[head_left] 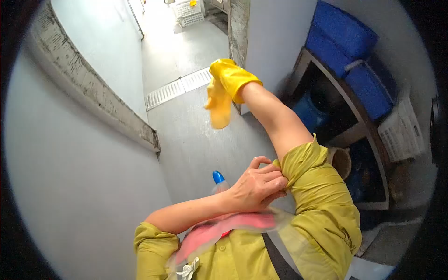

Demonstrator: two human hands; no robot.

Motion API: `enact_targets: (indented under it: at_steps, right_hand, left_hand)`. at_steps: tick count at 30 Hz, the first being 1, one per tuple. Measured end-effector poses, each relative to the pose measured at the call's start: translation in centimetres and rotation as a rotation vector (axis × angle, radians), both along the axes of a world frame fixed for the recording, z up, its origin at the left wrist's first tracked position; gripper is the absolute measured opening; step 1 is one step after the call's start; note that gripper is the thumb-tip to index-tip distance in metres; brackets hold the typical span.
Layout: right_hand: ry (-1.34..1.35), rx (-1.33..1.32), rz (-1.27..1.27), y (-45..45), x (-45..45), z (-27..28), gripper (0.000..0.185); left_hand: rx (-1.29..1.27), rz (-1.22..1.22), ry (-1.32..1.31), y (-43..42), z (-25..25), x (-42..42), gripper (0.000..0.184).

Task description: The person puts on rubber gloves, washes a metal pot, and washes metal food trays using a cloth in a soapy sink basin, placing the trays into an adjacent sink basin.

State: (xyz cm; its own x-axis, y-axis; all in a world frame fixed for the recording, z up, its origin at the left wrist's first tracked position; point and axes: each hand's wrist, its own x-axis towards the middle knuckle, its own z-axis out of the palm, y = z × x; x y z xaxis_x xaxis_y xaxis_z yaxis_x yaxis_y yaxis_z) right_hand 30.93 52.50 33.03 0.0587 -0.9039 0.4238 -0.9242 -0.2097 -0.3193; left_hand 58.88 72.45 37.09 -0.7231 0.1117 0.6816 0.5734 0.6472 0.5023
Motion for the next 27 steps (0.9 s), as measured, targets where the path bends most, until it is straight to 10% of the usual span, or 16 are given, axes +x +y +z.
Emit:
enact_targets:
  at_steps: [4,8,11,17,24,27]
  right_hand:
    - [0.088,0.099,-0.148,-13.3,-5.9,3.9,0.029]
    - [0.149,0.382,-0.389,-26.6,-10.3,5.7,0.030]
    - [0.167,0.563,-0.473,-34.3,-13.1,4.8,0.033]
    - [0.366,0.675,-0.259,-38.6,-14.3,2.8,0.035]
    - [0.313,0.620,-0.126,-51.2,-20.8,-0.3,0.035]
    - [0.312,0.620,-0.080,-56.8,-22.9,-0.3,0.035]
  left_hand:
    - [0.069,-0.142,-0.019,-9.5,-3.1,-7.1,0.043]
    - [0.577,-0.603,-0.612,-16.7,-0.7,-10.7,0.040]
    - [0.165,-0.645,-0.588,-26.1,3.8,-12.0,0.029]
    - [0.152,0.028,0.089,-39.3,9.0,-18.9,0.023]
    - [-0.008,0.401,-0.578,-53.3,13.0,-31.7,0.026]
    - [-0.081,0.356,-0.344,-58.0,14.0,-35.8,0.017]
